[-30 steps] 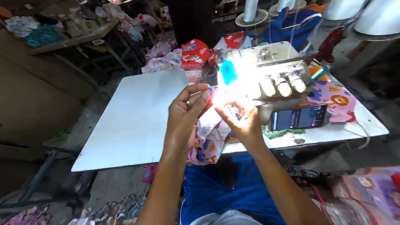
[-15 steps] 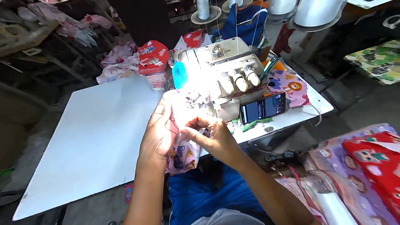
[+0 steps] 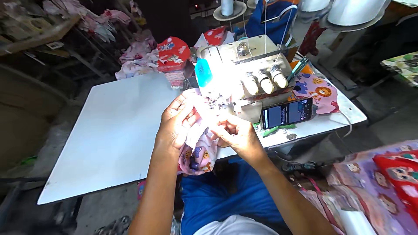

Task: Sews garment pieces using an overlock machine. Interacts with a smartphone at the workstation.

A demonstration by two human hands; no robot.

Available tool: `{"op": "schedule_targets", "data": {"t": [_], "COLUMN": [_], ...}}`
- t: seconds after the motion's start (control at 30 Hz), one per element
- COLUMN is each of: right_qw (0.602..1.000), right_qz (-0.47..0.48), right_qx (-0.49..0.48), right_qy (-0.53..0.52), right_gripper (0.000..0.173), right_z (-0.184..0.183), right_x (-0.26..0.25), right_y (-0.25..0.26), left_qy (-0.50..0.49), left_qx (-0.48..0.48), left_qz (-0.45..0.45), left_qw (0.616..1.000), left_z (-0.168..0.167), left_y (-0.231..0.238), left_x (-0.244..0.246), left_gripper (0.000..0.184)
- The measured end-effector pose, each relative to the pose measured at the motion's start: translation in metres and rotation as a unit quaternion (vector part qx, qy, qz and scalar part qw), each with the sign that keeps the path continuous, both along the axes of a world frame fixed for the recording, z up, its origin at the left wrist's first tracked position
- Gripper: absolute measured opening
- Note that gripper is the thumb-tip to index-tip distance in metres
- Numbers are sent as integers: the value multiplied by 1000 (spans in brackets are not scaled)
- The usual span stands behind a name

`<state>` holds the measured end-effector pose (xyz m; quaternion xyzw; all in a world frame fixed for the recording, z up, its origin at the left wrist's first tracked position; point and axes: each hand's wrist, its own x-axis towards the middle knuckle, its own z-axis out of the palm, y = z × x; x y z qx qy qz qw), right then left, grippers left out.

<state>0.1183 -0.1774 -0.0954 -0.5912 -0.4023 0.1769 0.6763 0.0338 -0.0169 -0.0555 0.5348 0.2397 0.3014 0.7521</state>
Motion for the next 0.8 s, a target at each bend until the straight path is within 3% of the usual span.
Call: {"op": "schedule_targets", "data": {"t": [0.17, 0.5, 0.8], "right_qw": [1000, 998, 986], "right_qz": [-6, -24, -53], "right_qx": [-8, 2, 50], "right_qy": [-12, -52, -151], "right_gripper": [12, 13, 14], "right_z": [-4, -6, 7], "right_x": [1, 0, 10], "right_y": [-2, 0, 25], "left_qy": [0, -51, -77], "left_qx": [-20, -79, 6], "left_qz": [4, -60, -49], "left_qw": [1000, 994, 996], "left_z": [-1, 5, 45], "left_y": [0, -2, -16], "left_x": [3, -8, -25], "left_gripper": [23, 30, 28]}}
